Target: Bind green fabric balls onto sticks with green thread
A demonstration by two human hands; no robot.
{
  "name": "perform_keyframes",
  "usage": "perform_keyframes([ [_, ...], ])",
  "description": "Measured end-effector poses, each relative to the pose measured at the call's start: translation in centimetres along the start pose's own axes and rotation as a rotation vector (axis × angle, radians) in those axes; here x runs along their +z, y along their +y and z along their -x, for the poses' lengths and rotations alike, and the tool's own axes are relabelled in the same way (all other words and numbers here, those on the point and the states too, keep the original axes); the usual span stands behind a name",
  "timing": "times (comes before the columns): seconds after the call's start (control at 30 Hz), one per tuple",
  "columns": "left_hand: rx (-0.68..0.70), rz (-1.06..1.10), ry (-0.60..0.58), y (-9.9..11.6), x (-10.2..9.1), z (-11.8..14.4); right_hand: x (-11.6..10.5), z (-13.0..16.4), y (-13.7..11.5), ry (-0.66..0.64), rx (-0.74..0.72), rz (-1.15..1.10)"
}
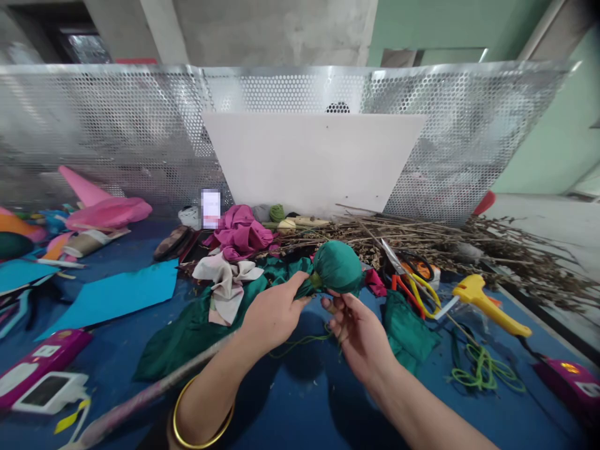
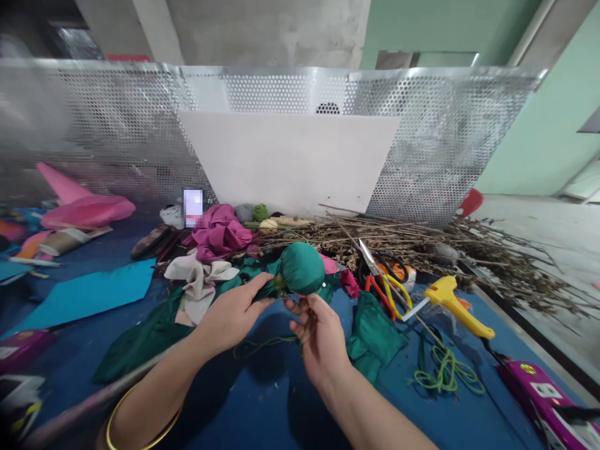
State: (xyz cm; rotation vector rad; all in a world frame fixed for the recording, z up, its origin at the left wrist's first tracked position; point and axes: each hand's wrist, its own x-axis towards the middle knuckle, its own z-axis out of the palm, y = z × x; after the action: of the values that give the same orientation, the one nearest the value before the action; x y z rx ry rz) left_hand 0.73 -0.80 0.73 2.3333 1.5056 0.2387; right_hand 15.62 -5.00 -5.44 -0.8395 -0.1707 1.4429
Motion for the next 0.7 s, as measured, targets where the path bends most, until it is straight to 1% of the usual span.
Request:
perform_keyframes([
  [0.1, 0.015, -0.037, 0.007, 0.0, 0.3, 0.0, -0.5, -0.5, -0.2, 0.054, 0.066, -0.074],
  [0.3, 0.007, -0.080, 0.057, -0.3, 0.2, -0.1, -1.5, -2.0, -0.8, 0.091, 0.007, 0.116],
  [0.4, 0.006, -0.086, 0.066, -0.4, 0.1, -0.2, -1.5, -2.4, -1.2, 0.050, -0.005, 0.275],
  [0.57, 0.034, -0.137, 0.099, -0.7, 0.5, -0.4, -0.8, -1.8, -1.6, -0.116, -0.059, 0.626],
  [0.6, 0.043, -0.156, 0.111, -0.8, 0.6, -0.4, -0.6, -1.6, -1.8, -0.144, -0.099, 0.694],
  [0.63, 0.049, -0.180, 0.121, -0.8, 0.6, -0.5, -0.5, -1.2, -2.1, -0.174, -0.183, 0.793],
  [0.67, 0.052, -0.205, 0.129, -0.9, 0.7, -0.6, -0.4, -0.9, -2.4, -0.204, -0.311, 0.932],
  [0.7, 0.053, -0.228, 0.132, -1.0, 0.8, -0.6, -0.4, -0.5, -2.8, -0.233, -0.472, 1.105],
])
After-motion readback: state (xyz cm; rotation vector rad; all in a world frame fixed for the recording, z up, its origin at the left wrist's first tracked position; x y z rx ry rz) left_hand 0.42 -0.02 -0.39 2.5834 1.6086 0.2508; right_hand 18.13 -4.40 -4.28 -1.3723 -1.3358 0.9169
